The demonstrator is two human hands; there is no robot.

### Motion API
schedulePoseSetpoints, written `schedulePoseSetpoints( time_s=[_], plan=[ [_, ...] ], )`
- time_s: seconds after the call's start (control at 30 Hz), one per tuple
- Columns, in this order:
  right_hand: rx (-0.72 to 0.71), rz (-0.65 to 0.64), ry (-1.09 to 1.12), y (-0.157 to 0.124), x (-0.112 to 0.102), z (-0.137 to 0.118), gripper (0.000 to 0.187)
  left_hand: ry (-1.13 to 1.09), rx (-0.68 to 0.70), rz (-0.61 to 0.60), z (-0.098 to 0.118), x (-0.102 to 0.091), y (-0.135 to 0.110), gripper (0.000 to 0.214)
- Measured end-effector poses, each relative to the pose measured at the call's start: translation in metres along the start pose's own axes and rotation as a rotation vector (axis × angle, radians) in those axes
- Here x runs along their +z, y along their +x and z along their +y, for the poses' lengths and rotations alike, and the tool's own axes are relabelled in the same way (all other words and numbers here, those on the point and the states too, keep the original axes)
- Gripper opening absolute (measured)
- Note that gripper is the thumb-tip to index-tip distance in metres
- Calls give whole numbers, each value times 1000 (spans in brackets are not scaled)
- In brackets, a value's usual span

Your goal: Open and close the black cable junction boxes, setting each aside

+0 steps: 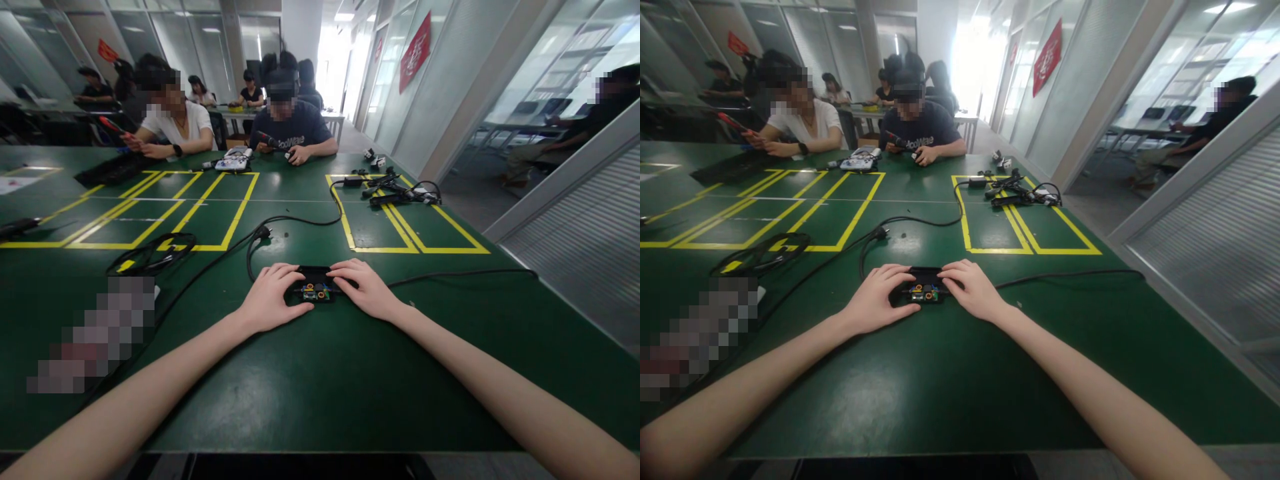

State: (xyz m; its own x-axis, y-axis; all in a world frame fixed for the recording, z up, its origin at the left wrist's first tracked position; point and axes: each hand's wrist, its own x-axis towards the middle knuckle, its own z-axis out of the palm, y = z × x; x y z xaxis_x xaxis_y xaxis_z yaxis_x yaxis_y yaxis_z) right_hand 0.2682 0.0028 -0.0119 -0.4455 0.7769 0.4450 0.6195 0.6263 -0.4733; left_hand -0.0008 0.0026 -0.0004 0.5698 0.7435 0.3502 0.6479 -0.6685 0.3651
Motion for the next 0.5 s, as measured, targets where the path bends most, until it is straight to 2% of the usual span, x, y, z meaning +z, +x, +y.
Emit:
schedulePoseSetpoints(
  time_s=[0.23,0.5],
  plan=[
    [73,82,230,2,1,-4,13,-88,37,54,2,-1,-1,41],
    [136,132,373,2,3,-9,16,-97,53,64,1,-1,-1,45]
  ],
)
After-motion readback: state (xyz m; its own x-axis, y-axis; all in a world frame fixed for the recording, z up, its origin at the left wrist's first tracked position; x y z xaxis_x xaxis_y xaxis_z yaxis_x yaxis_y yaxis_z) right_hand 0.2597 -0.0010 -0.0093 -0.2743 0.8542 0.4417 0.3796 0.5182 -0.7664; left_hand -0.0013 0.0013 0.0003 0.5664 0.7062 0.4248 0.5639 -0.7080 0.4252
